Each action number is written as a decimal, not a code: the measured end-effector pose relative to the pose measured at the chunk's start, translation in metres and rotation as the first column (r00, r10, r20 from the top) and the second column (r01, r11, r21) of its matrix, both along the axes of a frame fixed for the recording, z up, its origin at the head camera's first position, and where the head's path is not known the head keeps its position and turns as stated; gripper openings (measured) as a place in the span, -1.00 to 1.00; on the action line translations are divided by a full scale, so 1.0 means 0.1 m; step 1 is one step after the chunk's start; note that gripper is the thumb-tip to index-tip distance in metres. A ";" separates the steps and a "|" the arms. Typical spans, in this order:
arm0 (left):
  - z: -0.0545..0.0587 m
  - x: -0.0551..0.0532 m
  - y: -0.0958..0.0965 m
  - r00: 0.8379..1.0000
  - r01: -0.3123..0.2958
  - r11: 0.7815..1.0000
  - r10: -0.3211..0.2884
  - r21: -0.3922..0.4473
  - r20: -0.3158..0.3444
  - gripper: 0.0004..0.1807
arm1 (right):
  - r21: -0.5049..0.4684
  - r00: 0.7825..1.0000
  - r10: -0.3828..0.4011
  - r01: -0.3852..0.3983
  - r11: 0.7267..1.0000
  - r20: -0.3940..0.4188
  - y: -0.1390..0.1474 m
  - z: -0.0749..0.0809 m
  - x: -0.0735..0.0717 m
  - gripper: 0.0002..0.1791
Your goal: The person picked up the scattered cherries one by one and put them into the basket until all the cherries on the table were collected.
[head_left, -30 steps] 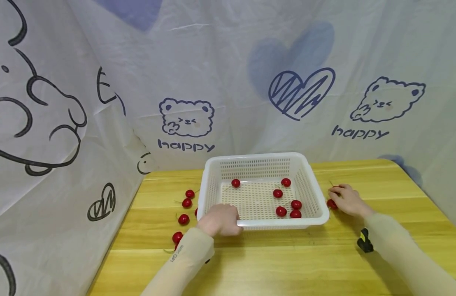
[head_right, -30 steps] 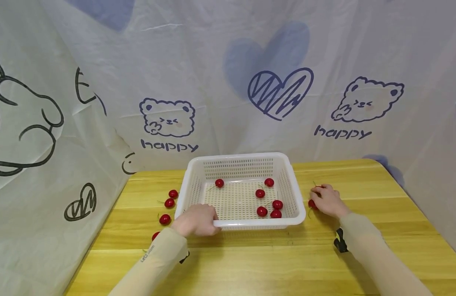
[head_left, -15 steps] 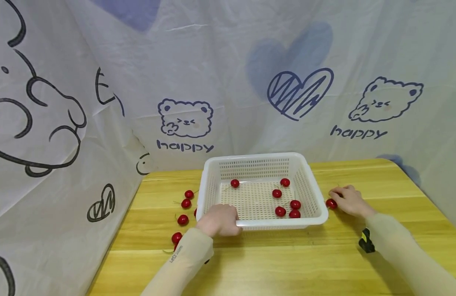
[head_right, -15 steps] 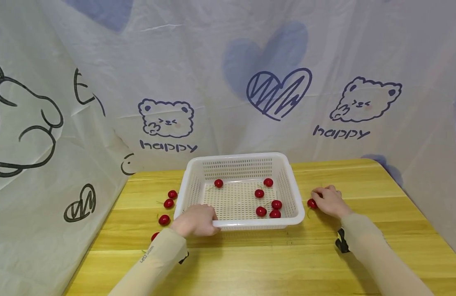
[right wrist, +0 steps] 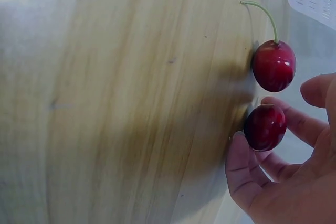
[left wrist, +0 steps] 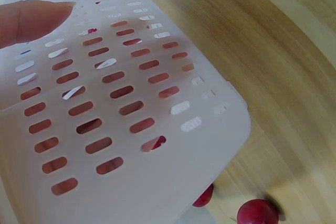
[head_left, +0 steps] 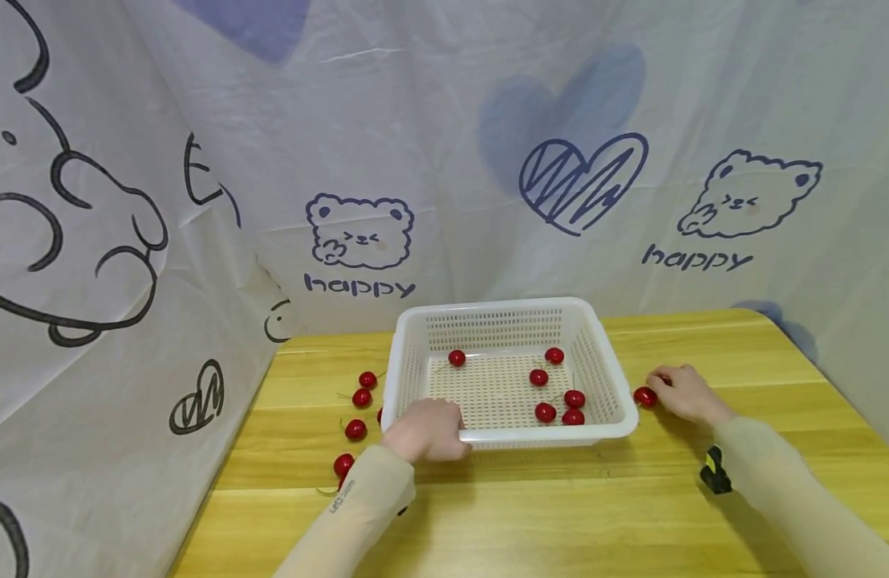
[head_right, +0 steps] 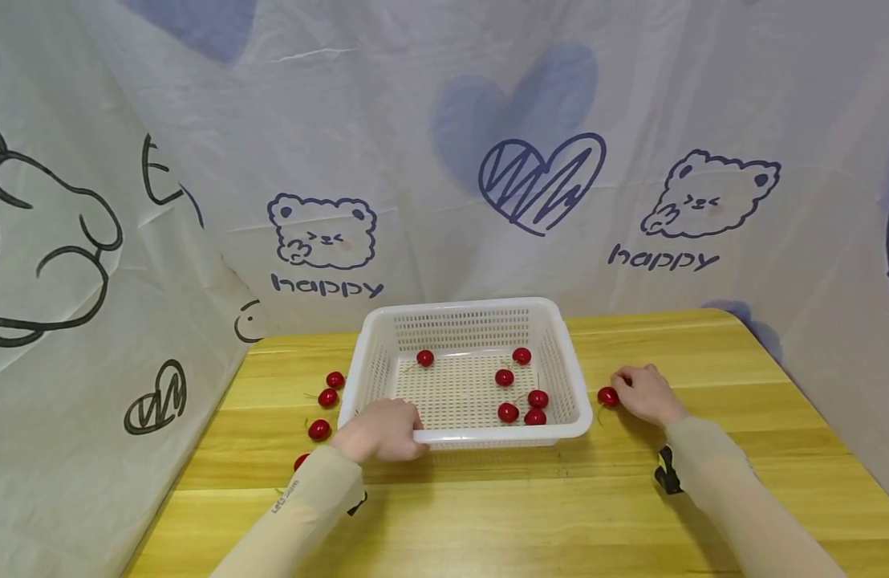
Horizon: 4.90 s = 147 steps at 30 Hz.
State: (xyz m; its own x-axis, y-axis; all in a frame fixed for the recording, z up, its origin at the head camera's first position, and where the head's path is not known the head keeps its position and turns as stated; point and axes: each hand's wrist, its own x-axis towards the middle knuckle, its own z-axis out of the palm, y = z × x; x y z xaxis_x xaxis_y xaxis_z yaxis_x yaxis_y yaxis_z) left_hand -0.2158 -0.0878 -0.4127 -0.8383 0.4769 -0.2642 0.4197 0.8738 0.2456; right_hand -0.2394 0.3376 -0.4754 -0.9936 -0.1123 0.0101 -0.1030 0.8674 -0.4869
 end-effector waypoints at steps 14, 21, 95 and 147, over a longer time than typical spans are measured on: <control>-0.01 0.00 0.00 1.000 -0.005 1.000 0.005 0.001 0.003 -0.79 | -0.061 0.992 -0.092 0.098 0.993 0.088 0.02 0.05 0.05 -0.70; -0.01 0.00 0.00 1.000 -0.006 1.000 0.006 -0.002 0.002 -0.79 | -0.097 0.989 -0.146 0.148 0.984 0.027 0.01 0.07 0.05 -0.76; -0.02 -0.02 -0.01 1.000 -0.001 1.000 0.001 -0.027 -0.005 -0.76 | 0.230 0.925 0.318 -0.270 0.935 -0.210 -1.46 1.15 -0.56 -0.93; -0.03 -0.05 -0.01 1.000 0.010 0.999 -0.010 -0.033 -0.005 -0.79 | 0.279 0.885 0.466 -0.448 0.850 0.000 -1.79 0.98 -0.58 -0.76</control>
